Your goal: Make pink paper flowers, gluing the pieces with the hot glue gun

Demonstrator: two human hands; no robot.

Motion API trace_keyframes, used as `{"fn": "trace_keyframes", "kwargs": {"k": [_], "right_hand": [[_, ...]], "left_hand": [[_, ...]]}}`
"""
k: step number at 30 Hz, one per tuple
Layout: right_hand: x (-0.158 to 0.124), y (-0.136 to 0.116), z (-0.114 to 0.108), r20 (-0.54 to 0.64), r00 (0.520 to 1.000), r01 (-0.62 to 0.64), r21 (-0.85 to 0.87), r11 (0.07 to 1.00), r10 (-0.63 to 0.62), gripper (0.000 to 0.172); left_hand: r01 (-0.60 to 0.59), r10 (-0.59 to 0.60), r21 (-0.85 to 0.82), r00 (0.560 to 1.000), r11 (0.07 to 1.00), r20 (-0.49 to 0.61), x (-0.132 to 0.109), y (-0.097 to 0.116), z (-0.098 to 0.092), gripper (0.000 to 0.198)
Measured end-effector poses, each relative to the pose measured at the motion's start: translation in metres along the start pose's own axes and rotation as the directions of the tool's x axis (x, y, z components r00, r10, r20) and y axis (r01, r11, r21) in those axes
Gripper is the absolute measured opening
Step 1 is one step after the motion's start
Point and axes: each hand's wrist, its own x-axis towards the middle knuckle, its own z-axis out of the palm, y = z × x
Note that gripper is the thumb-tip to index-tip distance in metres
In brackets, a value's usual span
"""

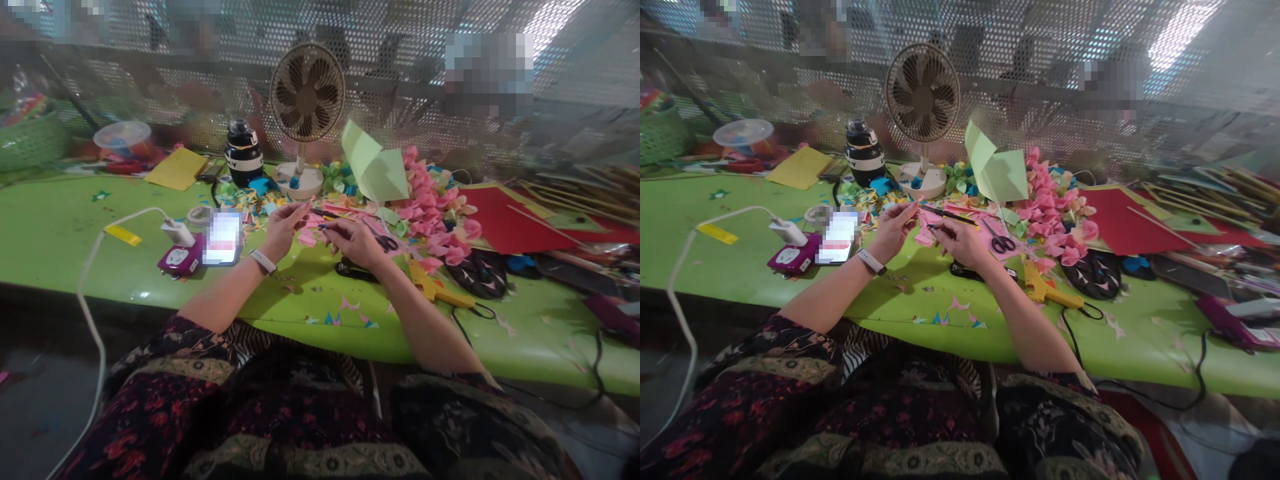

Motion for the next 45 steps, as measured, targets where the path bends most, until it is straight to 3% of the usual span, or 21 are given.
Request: {"fn": "trace_keyframes", "kwargs": {"k": [9, 17, 24, 30, 33, 37, 39, 45], "right_hand": [[0.002, -0.001, -0.001, 0.046, 0.997, -0.063, 0.088, 0.994, 0.059, 0.037], [0.004, 0.006, 0.002, -0.17, 0.985, 0.014, -0.176, 0.984, -0.044, 0.025], [0.005, 0.01, 0.002, -0.217, 0.973, 0.018, -0.256, 0.966, -0.076, 0.029], [0.005, 0.012, 0.0, -0.209, 0.975, -0.017, -0.392, 0.92, -0.071, 0.022], [0.003, 0.009, 0.001, -0.183, 0.982, -0.01, -0.321, 0.947, -0.052, 0.025], [0.002, 0.006, 0.004, -0.04, 0.996, -0.077, -0.012, 0.997, 0.076, 0.04], [0.002, 0.005, 0.005, -0.009, 0.996, -0.091, 0.055, 0.994, 0.091, 0.046], [0.005, 0.01, 0.002, -0.09, 0.996, -0.021, -0.078, 0.997, 0.014, 0.037]], "left_hand": [[0.053, -0.053, 0.015, 0.998, 0.998, 0.029, -0.006, 0.004, 0.003, 0.018], [0.058, -0.062, 0.045, 0.995, 0.997, 0.072, -0.009, 0.005, 0.004, 0.022], [0.073, -0.074, 0.017, 0.995, 0.997, 0.072, -0.007, 0.004, 0.002, 0.024], [0.1, -0.098, -0.051, 0.994, 0.994, 0.041, -0.005, 0.004, 0.003, 0.021], [0.101, -0.099, -0.066, 0.995, 0.993, 0.032, -0.005, 0.003, 0.003, 0.018], [0.086, -0.085, -0.048, 0.996, 0.995, 0.029, -0.004, 0.003, 0.003, 0.015], [0.087, -0.086, -0.038, 0.996, 0.995, 0.028, -0.003, 0.003, 0.002, 0.015], [0.1, -0.1, -0.027, 0.995, 0.995, 0.027, 0.0, 0.002, -0.001, 0.018]]}}
